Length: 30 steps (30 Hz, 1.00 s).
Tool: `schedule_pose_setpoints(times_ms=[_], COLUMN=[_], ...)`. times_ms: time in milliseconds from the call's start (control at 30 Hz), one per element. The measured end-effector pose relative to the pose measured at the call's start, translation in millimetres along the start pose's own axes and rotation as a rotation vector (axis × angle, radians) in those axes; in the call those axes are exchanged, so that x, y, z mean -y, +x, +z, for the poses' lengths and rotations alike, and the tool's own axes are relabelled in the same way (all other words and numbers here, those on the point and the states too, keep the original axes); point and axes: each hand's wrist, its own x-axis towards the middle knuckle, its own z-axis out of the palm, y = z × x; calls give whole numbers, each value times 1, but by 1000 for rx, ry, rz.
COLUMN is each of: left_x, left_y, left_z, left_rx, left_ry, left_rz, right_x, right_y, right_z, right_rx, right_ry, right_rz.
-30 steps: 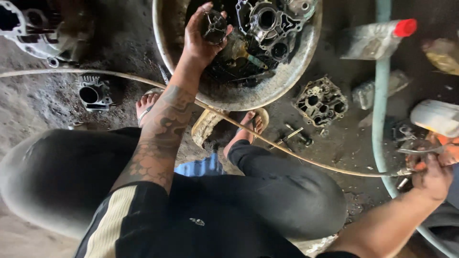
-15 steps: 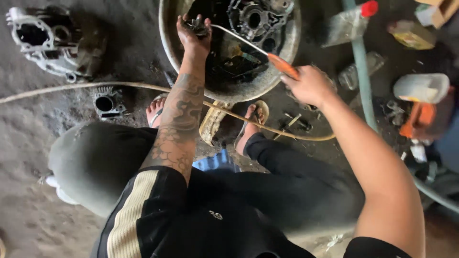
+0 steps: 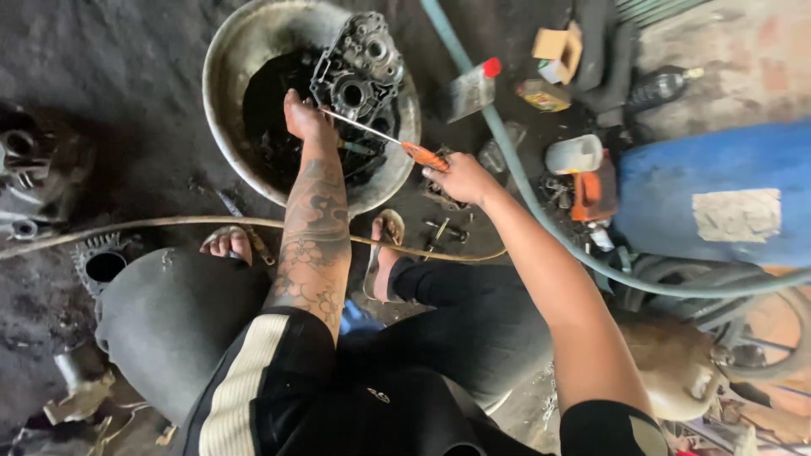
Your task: Cleaning motorcycle engine components using a brush, screwdriver, and solvent in a basin
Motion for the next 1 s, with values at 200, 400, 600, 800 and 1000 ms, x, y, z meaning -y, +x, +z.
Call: schedule_pose_setpoints(times_ms=[200, 400, 600, 800, 1000], left_x=[31, 20, 30, 17, 7], left_y=[40, 12, 46, 9, 6], left_z=[-6, -8, -9, -23, -24], left_rx=[87, 104, 33, 150, 210], left_ry=[193, 336, 421, 332, 232], left_rz=[235, 188, 450, 287, 182], right_x=[-11, -12, -17, 0, 19], right_y=[-12, -14, -2, -10, -9], right_z=[-6, -8, 6, 1, -11], right_rx=[-47, -56, -40, -45, 91], right_ry=[110, 150, 106, 135, 42], right_rz=[119, 101, 153, 171, 226])
